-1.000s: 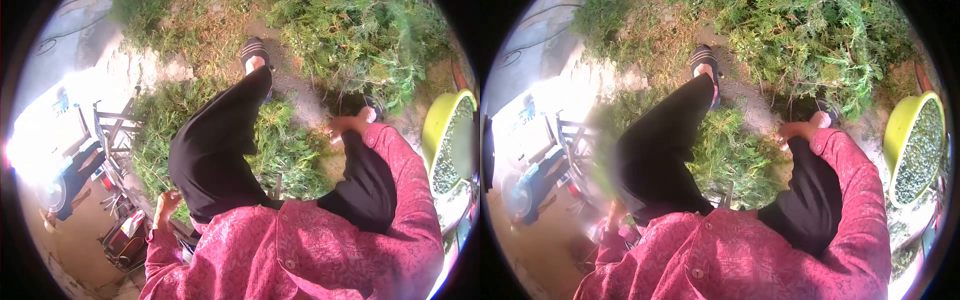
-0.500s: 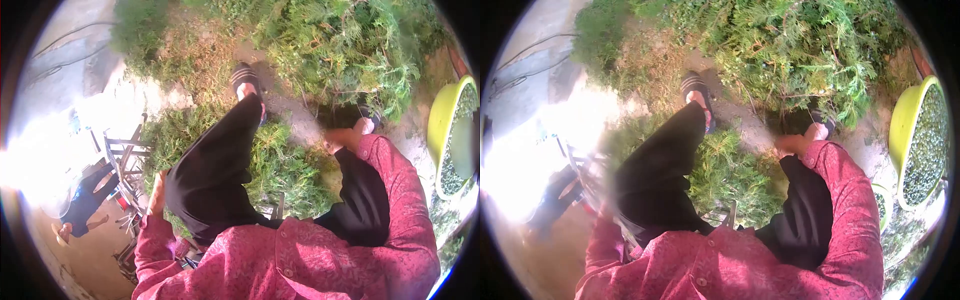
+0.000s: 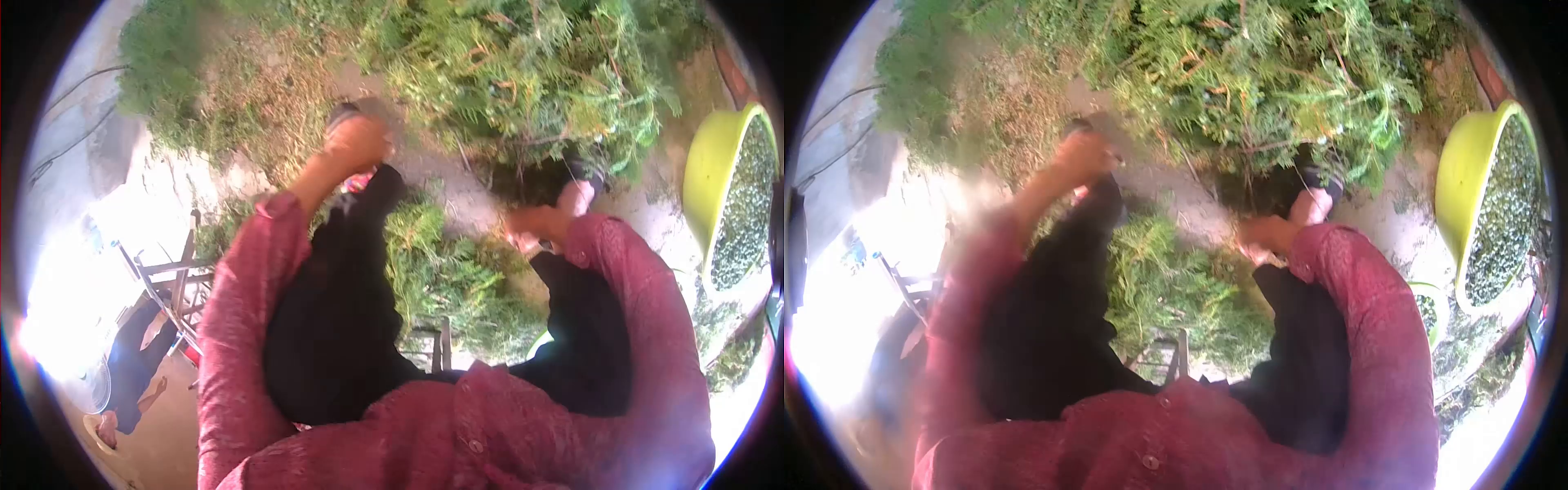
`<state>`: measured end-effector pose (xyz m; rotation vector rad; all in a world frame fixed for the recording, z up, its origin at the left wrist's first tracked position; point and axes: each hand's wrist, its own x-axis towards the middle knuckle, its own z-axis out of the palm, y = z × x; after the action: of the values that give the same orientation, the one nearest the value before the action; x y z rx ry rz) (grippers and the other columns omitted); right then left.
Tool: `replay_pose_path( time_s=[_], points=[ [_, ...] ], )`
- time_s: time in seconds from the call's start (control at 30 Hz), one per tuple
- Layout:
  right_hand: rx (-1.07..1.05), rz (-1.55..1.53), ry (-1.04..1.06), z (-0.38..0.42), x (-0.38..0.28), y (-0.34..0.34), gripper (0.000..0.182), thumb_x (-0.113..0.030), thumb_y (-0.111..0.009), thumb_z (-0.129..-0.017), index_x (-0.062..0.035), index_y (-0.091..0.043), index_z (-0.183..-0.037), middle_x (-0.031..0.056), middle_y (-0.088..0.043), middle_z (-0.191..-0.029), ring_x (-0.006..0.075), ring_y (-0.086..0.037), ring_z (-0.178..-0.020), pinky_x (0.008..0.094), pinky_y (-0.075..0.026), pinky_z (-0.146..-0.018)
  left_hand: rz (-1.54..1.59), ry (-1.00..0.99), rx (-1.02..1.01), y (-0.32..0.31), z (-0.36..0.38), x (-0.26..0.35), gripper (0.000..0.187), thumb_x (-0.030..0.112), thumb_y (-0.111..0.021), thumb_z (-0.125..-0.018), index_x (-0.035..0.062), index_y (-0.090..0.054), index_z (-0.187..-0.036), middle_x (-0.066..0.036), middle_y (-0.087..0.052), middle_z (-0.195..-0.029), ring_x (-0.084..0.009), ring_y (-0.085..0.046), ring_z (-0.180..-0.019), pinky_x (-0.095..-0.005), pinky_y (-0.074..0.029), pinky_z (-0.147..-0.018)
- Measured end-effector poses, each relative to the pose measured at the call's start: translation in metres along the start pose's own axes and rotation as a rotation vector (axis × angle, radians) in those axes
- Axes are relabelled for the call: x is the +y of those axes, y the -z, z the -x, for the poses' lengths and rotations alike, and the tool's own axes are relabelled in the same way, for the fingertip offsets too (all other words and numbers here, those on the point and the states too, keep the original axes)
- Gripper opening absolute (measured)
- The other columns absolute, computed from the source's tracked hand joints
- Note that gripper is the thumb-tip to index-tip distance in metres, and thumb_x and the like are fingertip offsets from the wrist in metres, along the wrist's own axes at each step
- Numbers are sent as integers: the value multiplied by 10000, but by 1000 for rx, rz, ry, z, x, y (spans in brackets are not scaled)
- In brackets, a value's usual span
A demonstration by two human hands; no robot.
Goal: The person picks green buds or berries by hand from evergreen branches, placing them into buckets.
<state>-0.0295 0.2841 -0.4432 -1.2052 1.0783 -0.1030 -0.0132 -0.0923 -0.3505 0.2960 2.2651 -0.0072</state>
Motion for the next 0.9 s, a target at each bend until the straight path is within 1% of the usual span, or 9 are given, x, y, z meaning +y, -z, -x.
replay_pose_path(
  time_s=[0.17, 0.37, 0.57, 0.6, 0.63, 0.7, 0.77, 0.8, 0.9],
  points=[
    [20, -75, 88, -16, 10, -9, 249, -174, -676, -588, -68, -627, -808, 122, -608, -734, 240, -585, -707, 355, -454, -611, 294, 40, 353, -34, -5, 15, 287, 358, -597, -730, 114, -615, -882, -118, -606, -867, -292, -579, -821, -382, -466, -690],
    [-43, -64, 57, -14, 25, -26, 173, -145, -645, -586, -48, -616, -726, 123, -579, -662, 244, -558, -627, 361, -441, -562, 190, 87, 219, -26, -20, 21, 175, 204, -572, -694, 84, -602, -819, -96, -615, -794, -257, -574, -844, -367, -372, -749],
    [-77, 212, -7, -1, -29, 16, 104, -98, -589, -589, -32, -607, -668, 120, -537, -588, 259, -522, -540, 371, -427, -485, -59, -57, 740, -92, -41, 18, 54, 169, -530, -609, 125, -533, -641, -35, -463, -592, -205, -476, -680, -336, -335, -733],
    [-97, 252, -12, 1, -37, 23, 94, -90, -580, -590, -30, -605, -658, 119, -530, -575, 261, -516, -526, 372, -425, -473, -16, -29, 391, -74, -37, 19, 79, 181, -540, -596, 127, -535, -654, -40, -483, -633, -203, -477, -755, -337, -327, -766],
    [-206, 348, -11, 5, -42, 28, 103, -120, -549, -675, -27, -580, -705, 99, -470, -544, 222, -452, -471, 347, -393, -440, -18, -27, 399, -68, -32, 20, 79, 181, -540, -596, 127, -535, -654, -40, -483, -633, -203, -477, -755, -337, -327, -766],
    [-81, 212, 44, -3, -22, 17, 104, -115, -577, -624, -22, -565, -669, 123, -460, -533, 261, -458, -466, 367, -391, -434, 70, -101, 485, -57, -26, 20, 99, 202, -555, -595, 141, -539, -671, -33, -487, -653, -206, -478, -751, -339, -320, -795],
    [-204, 222, 106, -4, -32, 27, 81, -98, -594, -523, -27, -583, -559, 151, -563, -567, 294, -546, -513, 396, -431, -455, 54, -43, 289, -47, -23, 23, 137, 224, -560, -603, 142, -562, -713, -33, -529, -696, -209, -509, -778, -362, -319, -821],
    [61, 211, 206, 2, -32, 15, 89, -120, -561, -639, -46, -545, -686, 98, -508, -568, 245, -482, -471, 381, -389, -432, 146, -29, 343, -46, -21, 22, 148, 213, -560, -612, 132, -571, -736, -46, -554, -726, -220, -529, -792, -370, -327, -819],
    [30, 34, 166, 17, -77, 48, 115, -163, -508, -747, -54, -539, -766, 66, -526, -599, 193, -524, -541, 335, -417, -466, 372, 60, 405, -32, -20, 17, 158, 179, -568, -632, 106, -587, -770, -76, -588, -768, -236, -563, -796, -379, -366, -778]
  ],
)
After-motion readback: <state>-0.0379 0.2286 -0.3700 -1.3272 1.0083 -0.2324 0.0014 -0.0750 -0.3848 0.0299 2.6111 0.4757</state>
